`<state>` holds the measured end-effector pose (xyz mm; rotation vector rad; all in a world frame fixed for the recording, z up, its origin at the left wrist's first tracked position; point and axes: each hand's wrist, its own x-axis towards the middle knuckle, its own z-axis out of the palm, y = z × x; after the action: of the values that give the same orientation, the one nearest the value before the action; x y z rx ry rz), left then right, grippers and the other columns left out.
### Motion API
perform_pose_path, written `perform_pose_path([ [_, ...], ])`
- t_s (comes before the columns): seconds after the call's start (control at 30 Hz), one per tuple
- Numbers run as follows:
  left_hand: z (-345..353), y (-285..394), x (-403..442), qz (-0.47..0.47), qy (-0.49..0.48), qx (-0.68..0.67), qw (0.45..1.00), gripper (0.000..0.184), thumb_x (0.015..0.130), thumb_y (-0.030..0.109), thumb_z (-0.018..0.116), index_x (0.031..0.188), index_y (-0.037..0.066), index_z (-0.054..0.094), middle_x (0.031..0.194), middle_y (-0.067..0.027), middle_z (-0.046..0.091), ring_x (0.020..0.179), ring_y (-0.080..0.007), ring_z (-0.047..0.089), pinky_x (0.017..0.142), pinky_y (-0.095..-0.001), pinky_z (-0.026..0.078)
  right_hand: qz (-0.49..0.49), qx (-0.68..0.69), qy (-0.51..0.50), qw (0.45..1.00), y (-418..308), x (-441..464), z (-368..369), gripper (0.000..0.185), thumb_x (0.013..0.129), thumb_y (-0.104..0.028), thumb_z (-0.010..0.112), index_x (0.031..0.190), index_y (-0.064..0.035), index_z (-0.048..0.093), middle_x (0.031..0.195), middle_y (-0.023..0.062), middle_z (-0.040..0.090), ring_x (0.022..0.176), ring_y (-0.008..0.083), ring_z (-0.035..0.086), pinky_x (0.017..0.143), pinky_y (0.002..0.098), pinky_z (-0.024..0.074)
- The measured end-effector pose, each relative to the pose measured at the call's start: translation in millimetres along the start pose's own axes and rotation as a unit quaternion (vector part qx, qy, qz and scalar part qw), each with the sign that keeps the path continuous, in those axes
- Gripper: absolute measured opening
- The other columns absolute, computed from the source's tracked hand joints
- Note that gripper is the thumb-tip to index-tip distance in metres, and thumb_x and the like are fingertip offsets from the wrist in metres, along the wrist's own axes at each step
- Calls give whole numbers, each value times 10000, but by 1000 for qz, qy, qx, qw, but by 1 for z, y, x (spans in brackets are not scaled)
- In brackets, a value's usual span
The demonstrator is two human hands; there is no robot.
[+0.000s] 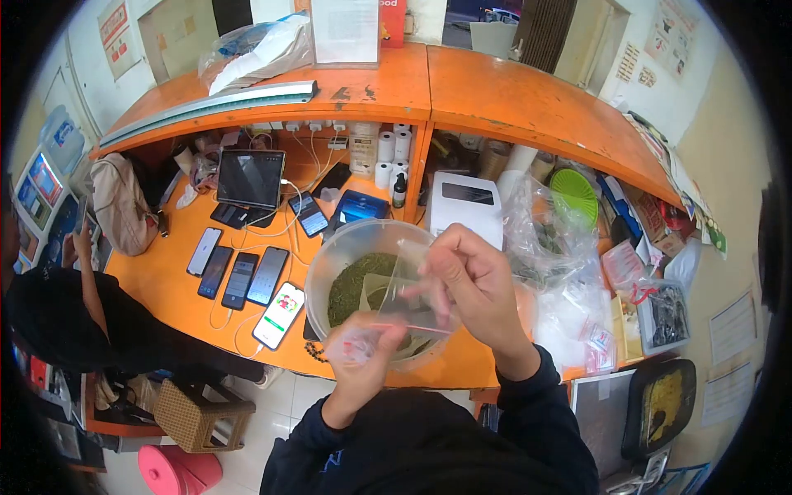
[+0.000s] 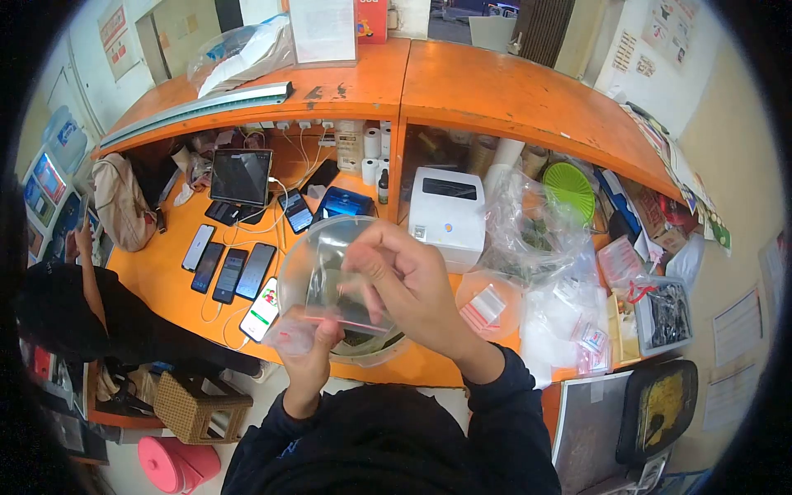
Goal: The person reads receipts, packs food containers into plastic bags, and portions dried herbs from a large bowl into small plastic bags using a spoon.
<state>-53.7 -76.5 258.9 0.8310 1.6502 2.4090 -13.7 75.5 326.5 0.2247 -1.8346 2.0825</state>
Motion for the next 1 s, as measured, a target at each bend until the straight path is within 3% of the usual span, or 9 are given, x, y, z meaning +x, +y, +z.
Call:
perform_pose_path([
  [0.1,-3,-4,-7,57,24,61,996,157,771,90,715,747,15,579,706,-38,611,596,-71,526,539,-205,406,-97,-324,138,931,-7,3,12,220,872,-201,593,1015,-53,514,816,58,545,605,106,559,782,364,498],
  [0.23,-1,-5,-2,115,111,48,986,199,765,93,720,689,25,549,645,-29,585,554,-67,498,503,-211,389,-262,-550,65,790,-8,-8,8,264,796,-194,662,1004,-74,553,798,48,562,763,174,582,1018,493,285],
  [0.4,-8,-8,-4,149,35,39,987,247,739,104,745,660,48,518,590,-37,557,494,-90,482,464,-224,376,-155,-414,-129,888,3,-32,10,200,776,-199,677,907,-70,599,746,13,565,758,172,572,1085,548,147],
  [0.5,-15,-10,-6,173,-41,55,982,271,719,76,746,625,57,492,573,-52,537,461,-133,477,441,-240,372,-168,-370,-134,904,4,-39,7,193,765,-175,680,898,-59,602,721,15,549,732,160,568,1079,578,147],
  [0.63,-13,-3,-1,332,-82,278,898,279,678,13,734,599,64,471,537,-55,474,426,-190,450,410,-264,361,-255,-503,-29,825,5,-46,7,191,755,-139,669,914,-57,603,712,21,551,727,155,573,1062,589,180],
  [0.7,-7,3,-1,291,-70,314,901,282,656,-17,721,595,70,459,526,-55,441,420,-202,437,403,-270,356,-291,-559,48,775,10,-41,4,257,751,-148,664,980,-53,596,706,22,551,728,158,575,1057,590,189],
  [0.8,3,2,-5,290,22,335,896,271,633,-48,704,631,71,461,524,-45,431,414,-195,431,399,-273,359,-230,-516,41,824,16,-41,26,372,765,-130,637,1118,-55,547,718,25,548,717,181,576,1059,591,174],
  [0.9,5,-3,-5,351,90,315,877,219,645,-46,693,731,60,523,643,-67,558,446,-175,466,429,-256,388,-198,-579,-63,788,13,-42,11,454,782,-100,609,1217,-59,482,767,59,563,716,216,580,1024,522,299],
  [1.0,8,19,2,310,-15,380,871,174,693,-40,641,817,26,539,923,-156,604,709,-196,571,583,-250,435,-182,-542,47,819,-8,-31,5,412,722,-32,678,1120,-81,585,899,72,638,669,156,613,843,347,489],
])
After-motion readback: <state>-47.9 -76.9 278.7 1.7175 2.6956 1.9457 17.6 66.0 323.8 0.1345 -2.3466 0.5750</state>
